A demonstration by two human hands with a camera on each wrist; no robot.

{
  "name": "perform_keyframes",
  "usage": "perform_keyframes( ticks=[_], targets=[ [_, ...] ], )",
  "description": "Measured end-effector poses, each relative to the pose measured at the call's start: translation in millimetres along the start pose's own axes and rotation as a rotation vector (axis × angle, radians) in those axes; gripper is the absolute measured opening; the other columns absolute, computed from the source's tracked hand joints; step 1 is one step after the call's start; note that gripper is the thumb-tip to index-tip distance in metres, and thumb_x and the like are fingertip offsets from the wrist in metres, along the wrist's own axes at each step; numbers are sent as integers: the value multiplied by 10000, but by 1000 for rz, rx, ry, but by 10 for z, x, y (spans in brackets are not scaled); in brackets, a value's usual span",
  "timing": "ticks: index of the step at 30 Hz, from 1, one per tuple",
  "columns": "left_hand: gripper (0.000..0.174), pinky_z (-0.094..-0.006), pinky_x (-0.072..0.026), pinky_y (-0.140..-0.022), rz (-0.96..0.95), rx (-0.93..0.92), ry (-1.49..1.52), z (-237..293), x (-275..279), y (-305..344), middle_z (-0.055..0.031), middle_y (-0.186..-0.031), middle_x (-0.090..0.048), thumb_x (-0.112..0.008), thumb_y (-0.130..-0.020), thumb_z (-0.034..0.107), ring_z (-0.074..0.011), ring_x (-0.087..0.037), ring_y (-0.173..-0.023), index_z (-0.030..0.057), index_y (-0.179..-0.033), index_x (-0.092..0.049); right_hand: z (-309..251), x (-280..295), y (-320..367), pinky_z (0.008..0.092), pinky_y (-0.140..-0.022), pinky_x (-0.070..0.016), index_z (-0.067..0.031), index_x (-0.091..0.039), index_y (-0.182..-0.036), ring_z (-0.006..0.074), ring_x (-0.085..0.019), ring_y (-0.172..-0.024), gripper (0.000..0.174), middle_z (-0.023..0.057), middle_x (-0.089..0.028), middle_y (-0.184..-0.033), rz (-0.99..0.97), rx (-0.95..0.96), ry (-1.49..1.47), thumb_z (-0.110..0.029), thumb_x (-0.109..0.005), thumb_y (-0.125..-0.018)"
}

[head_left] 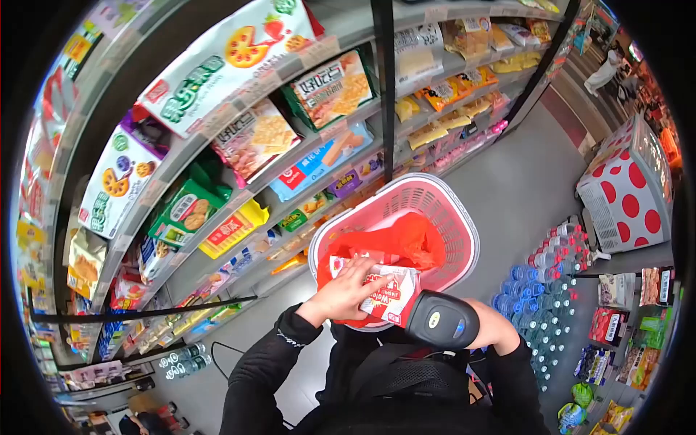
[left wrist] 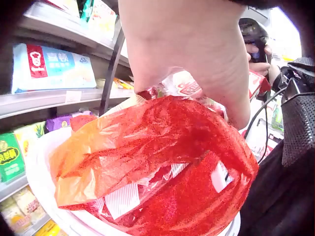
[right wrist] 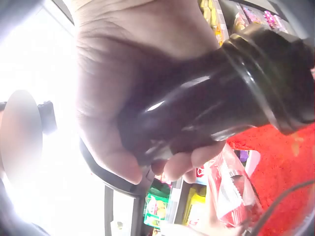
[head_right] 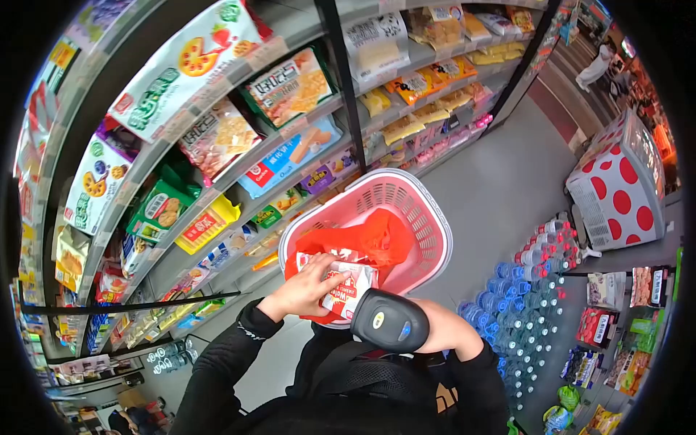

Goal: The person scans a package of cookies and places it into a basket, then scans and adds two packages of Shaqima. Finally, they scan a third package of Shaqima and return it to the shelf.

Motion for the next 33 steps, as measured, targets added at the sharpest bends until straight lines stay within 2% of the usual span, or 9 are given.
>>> perform_keyframes(
  ticks=[6, 15, 19, 25, 26, 27, 29, 31, 33],
  targets=[
    [848, -504, -274, -936, 117, 155, -44, 109, 189, 281, -201, -1146, -369, -698, -461, 135, -371, -359, -1107, 214, -1242, -377, -320, -78, 61, 295, -774, -426, 3, -522, -1012, 169, -554, -848, 474, 103, -592, -938, 318, -43, -44, -78, -684, -574],
    [823, -470, -312, -900, 53, 214, -327, 234, 360, 128, -215, -1133, -383, -685, -483, 166, -376, -402, -1053, 214, -1245, -377, -377, -90, 200, 301, -791, -421, -1, -515, -1033, 180, -552, -874, 485, 108, -586, -961, 329, 15, 5, -64, -676, -580],
    [889, -428, -322, -926, 74, 152, -53, 205, 474, 122, -252, -1173, -331, -679, -491, 170, -413, -363, -1091, 178, -1290, -289, -348, -84, 354, 304, -814, -410, 3, -501, -1059, 182, -544, -907, 526, 109, -576, -995, 407, 5, -15, -63, -685, -570],
    [973, -378, -284, -957, 545, 159, 326, 105, 510, 268, -201, -1265, -232, -685, -515, 171, -335, -289, -1186, 48, -1310, -138, -253, -69, 532, 302, -837, -397, 4, -495, -1064, 167, -530, -926, 536, 103, -568, -1010, 494, -54, -73, -62, -689, -568],
    [953, -379, -262, -971, 637, 192, 794, 158, 500, 264, -157, -1303, -206, -687, -538, 159, -272, -279, -1195, 47, -1307, -136, -260, -67, 526, 302, -837, -397, 4, -495, -1064, 167, -530, -926, 536, 103, -568, -1010, 495, -52, -75, -62, -689, -568],
    [908, -366, -290, -961, 693, 167, 836, 158, 565, 276, -121, -1302, -254, -691, -590, 195, -233, -319, -1178, 56, -1307, -151, -273, -64, 511, 300, -840, -394, 4, -494, -1064, 165, -526, -930, 536, 102, -567, -1011, 505, -48, -79, -64, -689, -569],
    [851, -354, -352, -926, 672, 184, 1395, 77, 558, 274, -104, -1238, -371, -694, -625, 260, -219, -410, -1117, 51, -1291, -205, -271, -43, 480, 298, -842, -392, 4, -493, -1064, 162, -523, -933, 536, 102, -566, -1012, 508, -39, -81, -66, -689, -570],
    [693, -343, -448, -821, 682, 118, 1820, 78, 493, 231, -124, -1089, -522, -648, -668, 373, -226, -543, -948, 20, -1197, -373, -252, -17, 437, 308, -846, -394, -5, -463, -1112, 169, -517, -956, 649, 89, -555, -1039, 458, 35, 13, -64, -718, -518],
    [730, -384, -451, -815, 666, 248, 1978, 92, 433, 153, -153, -1136, -493, -562, -669, 480, -282, -535, -970, 51, -1223, -357, -305, 1, 378, 307, -827, -402, -6, -480, -1082, 187, -533, -926, 597, 100, -565, -1012, 419, 61, 28, -74, -708, -535]
  ],
)
Point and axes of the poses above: each hand's wrist, its own y-axis away from the middle knuckle, its own x-axis out of the back of the hand, z = x × y, the point moved 1 cm from there along -y, towards the middle knuckle
